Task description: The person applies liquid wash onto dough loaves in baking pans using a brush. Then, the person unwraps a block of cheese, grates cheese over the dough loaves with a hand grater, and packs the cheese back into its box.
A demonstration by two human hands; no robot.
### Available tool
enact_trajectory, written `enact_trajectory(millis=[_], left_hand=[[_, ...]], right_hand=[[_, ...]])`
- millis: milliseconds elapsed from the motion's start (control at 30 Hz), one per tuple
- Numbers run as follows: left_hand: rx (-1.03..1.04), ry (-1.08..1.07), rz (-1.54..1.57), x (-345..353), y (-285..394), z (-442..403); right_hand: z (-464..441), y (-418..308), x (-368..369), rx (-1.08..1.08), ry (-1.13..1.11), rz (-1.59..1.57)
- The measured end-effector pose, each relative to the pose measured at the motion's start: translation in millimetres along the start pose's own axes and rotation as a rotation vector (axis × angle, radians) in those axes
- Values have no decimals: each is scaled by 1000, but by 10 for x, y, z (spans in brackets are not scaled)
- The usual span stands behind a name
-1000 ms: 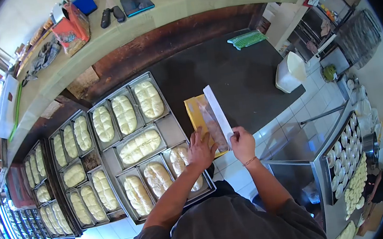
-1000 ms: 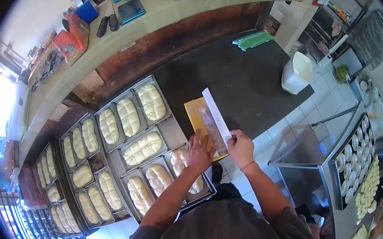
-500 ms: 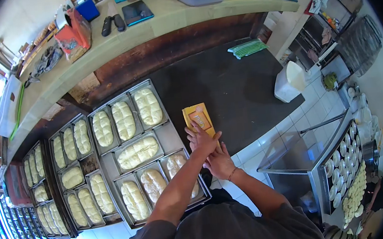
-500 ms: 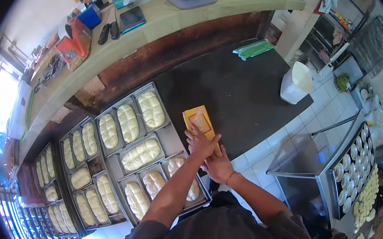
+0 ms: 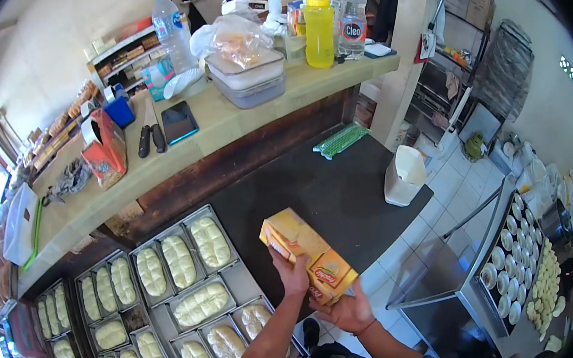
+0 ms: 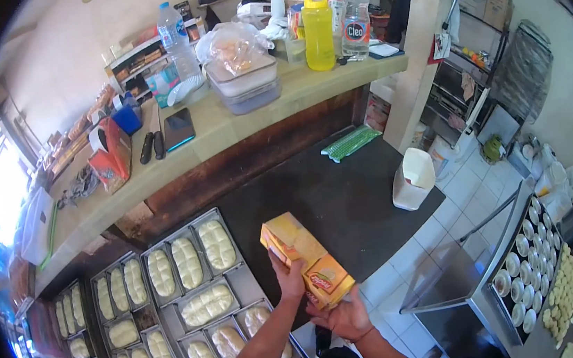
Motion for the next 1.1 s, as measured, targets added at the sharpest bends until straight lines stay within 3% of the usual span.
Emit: enact_trajectory(millis=[33, 100, 233, 267, 367, 400, 433, 500, 567, 700, 767, 833, 900, 967, 1100], left_hand=[[132, -26, 295, 104, 65, 36], [178, -95, 384, 324, 488, 17], [328, -308, 630, 898, 1267, -313], [367, -356, 656, 1047, 1381, -446], [339, -425, 845, 1500, 1657, -915], [235, -480, 894, 1628, 1757, -1071], [124, -532, 942, 1734, 1835, -1206], [111, -569, 971, 1887, 2070, -1462], [102, -604, 991, 1938, 2201, -1646], [-94, -470, 708, 1774, 2309, -1872], [78, -392, 117, 1509, 2373, -1753], [442, -80, -173, 1166, 2580, -1529], [718, 137, -233, 837, 2713, -1539], [738, 288, -258, 542, 2978, -1676], [569, 302, -420, 89, 3314, -2363]], right_hand=[[83, -135, 177, -49, -70, -32], [169, -415, 465, -150, -213, -105], [184, -992, 812, -268, -249, -136], [206, -1178, 971, -410, -233, -74], [263, -1616, 1494, -668, -188, 67], [249, -1771, 1640, -789, -156, 137], [202, -1935, 1743, -787, -156, 141], [146, -2305, 1949, -937, -105, 358], [2, -2700, 2049, -951, -84, 473], [-363, -3151, 2298, -1050, 21, 668], [-509, -3314, 2458, -1090, 50, 713], [-659, -3412, 2571, -1049, 83, 783], [-791, -3459, 2699, -1028, 83, 811], [-908, -3465, 2796, -996, 96, 816], [-1222, -3543, 2935, -978, 116, 822]])
Point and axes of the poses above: each hand's wrist, its own z-axis away from the middle knuckle, its own x-axis out of the palm, y = z × x, the point moved 2 cm from there along -z, towards the middle knuckle, and after that the axes turned 3 degrees about x, right-handed, at the moved point
